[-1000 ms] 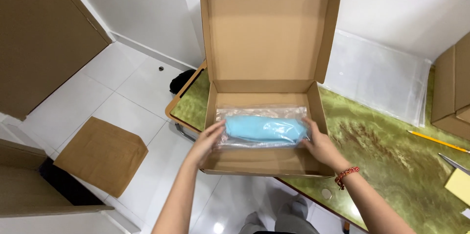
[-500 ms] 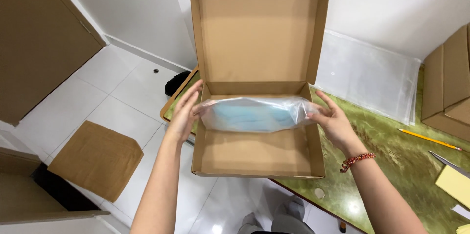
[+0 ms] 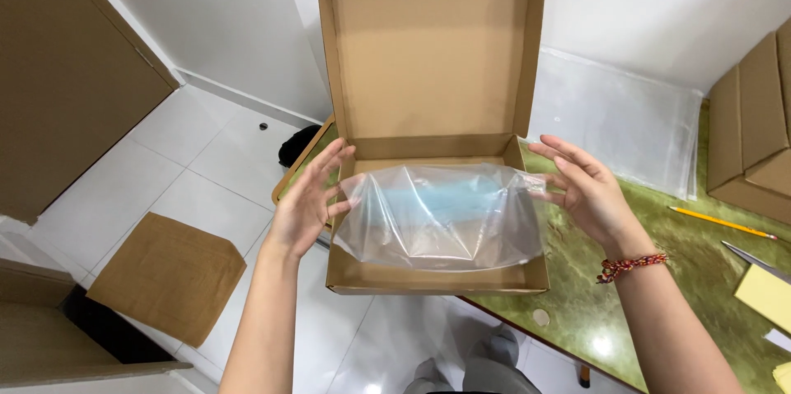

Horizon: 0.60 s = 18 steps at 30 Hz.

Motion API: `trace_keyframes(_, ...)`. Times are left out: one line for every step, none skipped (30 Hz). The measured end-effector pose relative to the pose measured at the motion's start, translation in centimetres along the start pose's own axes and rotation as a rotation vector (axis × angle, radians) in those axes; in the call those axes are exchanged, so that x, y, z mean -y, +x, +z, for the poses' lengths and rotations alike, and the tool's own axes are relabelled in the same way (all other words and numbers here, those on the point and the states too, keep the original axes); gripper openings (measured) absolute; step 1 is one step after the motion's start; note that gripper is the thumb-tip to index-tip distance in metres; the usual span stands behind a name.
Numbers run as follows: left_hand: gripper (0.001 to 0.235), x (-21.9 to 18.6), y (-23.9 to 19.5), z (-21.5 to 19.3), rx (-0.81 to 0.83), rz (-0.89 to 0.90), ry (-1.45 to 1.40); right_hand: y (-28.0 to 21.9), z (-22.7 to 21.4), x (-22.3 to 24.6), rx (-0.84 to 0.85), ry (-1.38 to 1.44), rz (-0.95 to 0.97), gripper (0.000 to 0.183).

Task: Packing a garment into a box and organizing clothes on a rack

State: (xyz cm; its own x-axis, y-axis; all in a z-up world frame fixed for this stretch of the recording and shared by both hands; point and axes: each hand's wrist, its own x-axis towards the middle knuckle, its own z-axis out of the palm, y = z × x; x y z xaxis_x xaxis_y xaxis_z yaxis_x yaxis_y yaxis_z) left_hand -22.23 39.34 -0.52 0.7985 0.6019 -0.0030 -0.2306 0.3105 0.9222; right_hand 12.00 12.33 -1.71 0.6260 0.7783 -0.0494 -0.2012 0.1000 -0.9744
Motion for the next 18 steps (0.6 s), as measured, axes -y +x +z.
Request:
trace_keyframes(0.076, -0.1, -0.5, -0.1, 0.006, -0.006, 0.001, -1.2, 1.0, 1.1, -0.008, 0.003, 0.001, 0.049)
trace_keyframes(0.076, -0.1, -1.0, -0.1, 0.053, -0.005, -0.078, -2.3, 2.1, 2.3, 0.004, 0.011, 0.035, 0.053)
trace_keyframes(0.076, -0.2, -1.2, 0.0, 0.104, -0.005, -0.159, -3.4, 3.0, 3.6, 0.012, 0.018, 0.066, 0.057)
trace_keyframes(0.076, -0.2, -1.3, 0.3, 0.115, -0.011, -0.160, -3.8, 2.8, 3.6, 0.000, 0.019, 0.064, 0.057)
trace_keyframes(0.079, -0.2, -1.6, 0.6, 0.126, -0.010, -0.197, -4.3, 2.6, 3.6, 0.014, 0.071, 0.078, 0.061)
trace_keyframes(0.081, -0.2, -1.9, 0.8, 0.137, -0.010, -0.235, -4.8, 2.5, 3.5, 0.027, 0.123, 0.093, 0.065)
trace_keyframes(0.081, 0.0, -2.2, 0.8, 0.144, -0.015, -0.235, -5.1, 1.9, 3.2, 0.019, 0.125, 0.091, 0.065)
trace_keyframes(0.077, 0.1, -2.4, 0.8, 0.199, 0.034, -0.287, -5.4, 1.4, 2.9, 0.046, 0.128, 0.074, 0.062)
trace_keyframes(0.074, 0.3, -2.8, 0.7, 0.251, 0.083, -0.340, -5.8, 0.8, 2.5, 0.074, 0.131, 0.060, 0.060)
trace_keyframes(0.074, 0.4, -3.2, 0.8, 0.255, 0.078, -0.341, -6.0, 0.2, 1.9, 0.068, 0.133, 0.060, 0.060)
trace_keyframes(0.074, 0.5, -3.8, 1.0, 0.267, 0.094, -0.353, -6.1, -0.5, 1.3, 0.102, 0.143, 0.045, 0.062)
trace_keyframes(0.075, 0.6, -4.4, 1.1, 0.279, 0.110, -0.366, -6.4, -1.2, 0.7, 0.136, 0.153, 0.031, 0.064)
trace_keyframes(0.075, 0.7, -5.2, 1.4, 0.276, 0.109, -0.366, -6.8, -1.8, 0.1, 0.137, 0.153, 0.033, 0.064)
trace_keyframes(0.080, 0.9, -6.1, 1.6, 0.286, 0.100, -0.314, -7.3, -2.5, -0.4, 0.198, 0.155, 0.007, 0.065)
trace_keyframes(0.085, 1.1, -6.8, 1.9, 0.293, 0.101, -0.261, -7.4, -3.1, -0.8, 0.267, 0.154, -0.023, 0.067)
trace_keyframes(0.085, 1.0, -7.2, 2.2, 0.289, 0.109, -0.260, -7.4, -3.7, -1.2, 0.276, 0.152, -0.025, 0.067)
trace_keyframes(0.085, 0.9, -8.2, 2.5, 0.270, 0.095, -0.196, -7.6, -4.1, -1.7, 0.296, 0.186, -0.012, 0.067)
trace_keyframes(0.086, 0.9, -9.3, 2.8, 0.250, 0.080, -0.133, -7.8, -4.5, -2.2, 0.316, 0.220, 0.003, 0.067)
